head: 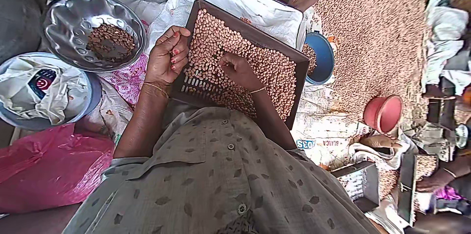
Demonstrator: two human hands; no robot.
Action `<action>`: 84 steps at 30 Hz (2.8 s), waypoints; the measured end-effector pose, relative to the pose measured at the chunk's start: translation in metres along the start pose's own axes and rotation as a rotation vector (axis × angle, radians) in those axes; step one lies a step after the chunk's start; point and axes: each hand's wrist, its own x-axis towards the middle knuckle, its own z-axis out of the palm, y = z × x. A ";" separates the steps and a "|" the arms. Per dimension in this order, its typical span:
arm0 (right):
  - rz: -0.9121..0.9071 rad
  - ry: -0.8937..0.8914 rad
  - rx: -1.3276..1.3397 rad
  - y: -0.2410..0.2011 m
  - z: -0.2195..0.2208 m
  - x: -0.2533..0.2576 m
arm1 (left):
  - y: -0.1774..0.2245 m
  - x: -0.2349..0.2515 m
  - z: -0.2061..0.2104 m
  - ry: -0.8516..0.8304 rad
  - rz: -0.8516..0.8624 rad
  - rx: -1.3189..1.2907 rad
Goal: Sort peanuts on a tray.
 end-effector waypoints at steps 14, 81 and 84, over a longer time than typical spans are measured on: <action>-0.032 -0.148 -0.621 -0.064 0.062 0.001 | -0.002 -0.001 0.001 -0.068 -0.045 0.151; 0.210 0.054 -0.560 0.002 -0.007 0.026 | 0.000 0.002 0.005 -0.037 -0.191 0.242; 0.247 -0.008 -0.528 -0.004 -0.011 0.028 | 0.000 0.002 0.007 -0.037 -0.199 0.270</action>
